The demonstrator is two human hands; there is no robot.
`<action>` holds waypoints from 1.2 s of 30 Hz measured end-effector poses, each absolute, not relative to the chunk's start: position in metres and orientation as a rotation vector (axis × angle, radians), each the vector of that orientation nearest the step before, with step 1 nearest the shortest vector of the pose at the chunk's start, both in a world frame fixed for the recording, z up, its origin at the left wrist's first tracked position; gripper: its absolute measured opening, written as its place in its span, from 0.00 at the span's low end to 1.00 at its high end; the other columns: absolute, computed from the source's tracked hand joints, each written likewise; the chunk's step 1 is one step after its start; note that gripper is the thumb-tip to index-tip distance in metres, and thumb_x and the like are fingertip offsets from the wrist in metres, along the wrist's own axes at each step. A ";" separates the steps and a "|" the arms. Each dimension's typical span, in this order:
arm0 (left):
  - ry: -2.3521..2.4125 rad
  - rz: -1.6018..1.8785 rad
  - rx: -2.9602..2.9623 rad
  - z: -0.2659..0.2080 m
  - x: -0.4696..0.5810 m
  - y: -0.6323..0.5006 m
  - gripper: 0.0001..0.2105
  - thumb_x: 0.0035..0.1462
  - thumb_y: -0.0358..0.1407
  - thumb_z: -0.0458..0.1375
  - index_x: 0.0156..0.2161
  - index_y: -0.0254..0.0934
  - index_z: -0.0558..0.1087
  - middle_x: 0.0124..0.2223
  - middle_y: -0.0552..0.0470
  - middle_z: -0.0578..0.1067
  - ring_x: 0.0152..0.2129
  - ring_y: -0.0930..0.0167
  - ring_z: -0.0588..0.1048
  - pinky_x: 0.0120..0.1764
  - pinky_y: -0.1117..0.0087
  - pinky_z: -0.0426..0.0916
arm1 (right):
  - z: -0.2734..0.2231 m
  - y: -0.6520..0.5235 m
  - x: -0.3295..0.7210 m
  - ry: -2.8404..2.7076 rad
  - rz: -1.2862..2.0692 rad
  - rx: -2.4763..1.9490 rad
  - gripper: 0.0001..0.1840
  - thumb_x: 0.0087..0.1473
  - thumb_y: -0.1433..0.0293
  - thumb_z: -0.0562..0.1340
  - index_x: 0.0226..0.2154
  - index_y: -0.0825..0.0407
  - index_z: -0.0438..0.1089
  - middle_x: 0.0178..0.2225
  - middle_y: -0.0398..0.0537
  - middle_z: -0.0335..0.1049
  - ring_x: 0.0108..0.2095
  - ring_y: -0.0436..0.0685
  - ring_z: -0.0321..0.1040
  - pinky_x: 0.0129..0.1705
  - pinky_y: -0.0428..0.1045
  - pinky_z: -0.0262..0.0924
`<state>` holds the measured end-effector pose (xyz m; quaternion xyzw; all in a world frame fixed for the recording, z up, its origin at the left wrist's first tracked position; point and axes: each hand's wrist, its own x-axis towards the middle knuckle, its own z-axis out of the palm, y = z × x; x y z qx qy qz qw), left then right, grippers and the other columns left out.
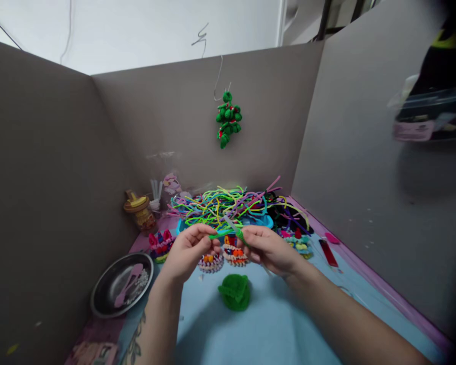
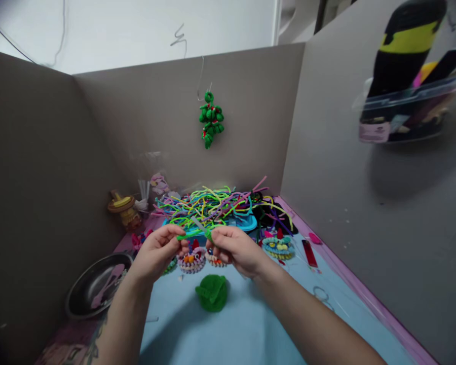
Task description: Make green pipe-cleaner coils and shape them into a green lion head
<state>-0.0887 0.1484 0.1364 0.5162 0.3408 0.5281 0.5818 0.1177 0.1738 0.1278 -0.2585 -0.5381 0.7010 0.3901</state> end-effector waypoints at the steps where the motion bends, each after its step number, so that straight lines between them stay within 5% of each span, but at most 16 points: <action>1: 0.824 1.250 1.212 0.136 -0.088 0.149 0.14 0.46 0.41 0.67 0.35 0.35 0.71 0.27 0.53 0.76 0.22 0.75 0.74 0.27 0.75 0.68 | 0.128 0.173 0.118 -1.367 1.779 -0.660 0.23 0.46 0.51 0.65 0.25 0.56 0.67 0.15 0.37 0.58 0.13 0.42 0.46 0.17 0.42 0.36; 14: 1.148 1.065 1.449 0.142 -0.088 0.149 0.14 0.50 0.44 0.61 0.29 0.34 0.68 0.21 0.57 0.69 0.16 0.78 0.65 0.20 0.77 0.59 | 0.132 0.173 0.128 -1.633 1.486 -0.673 0.22 0.51 0.51 0.61 0.22 0.52 0.62 0.16 0.36 0.52 0.16 0.44 0.45 0.17 0.43 0.39; 22: 1.289 1.031 1.670 0.148 -0.085 0.145 0.12 0.51 0.41 0.59 0.25 0.34 0.67 0.21 0.57 0.66 0.17 0.78 0.62 0.21 0.77 0.55 | 0.146 0.173 0.131 -1.753 0.893 -0.908 0.15 0.51 0.59 0.60 0.21 0.52 0.66 0.23 0.44 0.62 0.26 0.52 0.58 0.29 0.47 0.52; 26: 1.247 0.914 1.772 0.147 -0.085 0.145 0.12 0.54 0.41 0.56 0.27 0.34 0.69 0.22 0.55 0.68 0.19 0.75 0.65 0.22 0.76 0.58 | 0.145 0.173 0.128 -1.754 0.895 -0.907 0.15 0.52 0.59 0.59 0.22 0.52 0.66 0.22 0.43 0.61 0.26 0.52 0.57 0.28 0.46 0.52; 30: 1.408 1.041 2.022 0.143 -0.085 0.146 0.14 0.54 0.41 0.57 0.44 0.36 0.74 0.40 0.45 0.76 0.39 0.64 0.73 0.43 0.63 0.67 | 0.140 0.173 0.124 -1.826 1.046 -0.878 0.21 0.54 0.55 0.57 0.20 0.52 0.62 0.20 0.41 0.56 0.23 0.49 0.53 0.23 0.44 0.47; 33: 1.482 1.112 2.301 0.143 -0.082 0.145 0.26 0.52 0.39 0.60 0.57 0.41 0.66 0.57 0.42 0.68 0.58 0.57 0.59 0.58 0.51 0.51 | 0.136 0.174 0.122 -1.896 1.127 -0.868 0.25 0.55 0.51 0.56 0.19 0.52 0.61 0.19 0.40 0.55 0.21 0.47 0.50 0.21 0.44 0.43; 36: 1.415 1.153 2.429 0.143 -0.074 0.143 0.20 0.55 0.37 0.58 0.54 0.43 0.69 0.56 0.45 0.71 0.58 0.58 0.60 0.59 0.50 0.48 | 0.135 0.174 0.121 -1.880 1.237 -0.849 0.27 0.53 0.47 0.55 0.19 0.52 0.60 0.18 0.39 0.53 0.19 0.46 0.47 0.20 0.44 0.41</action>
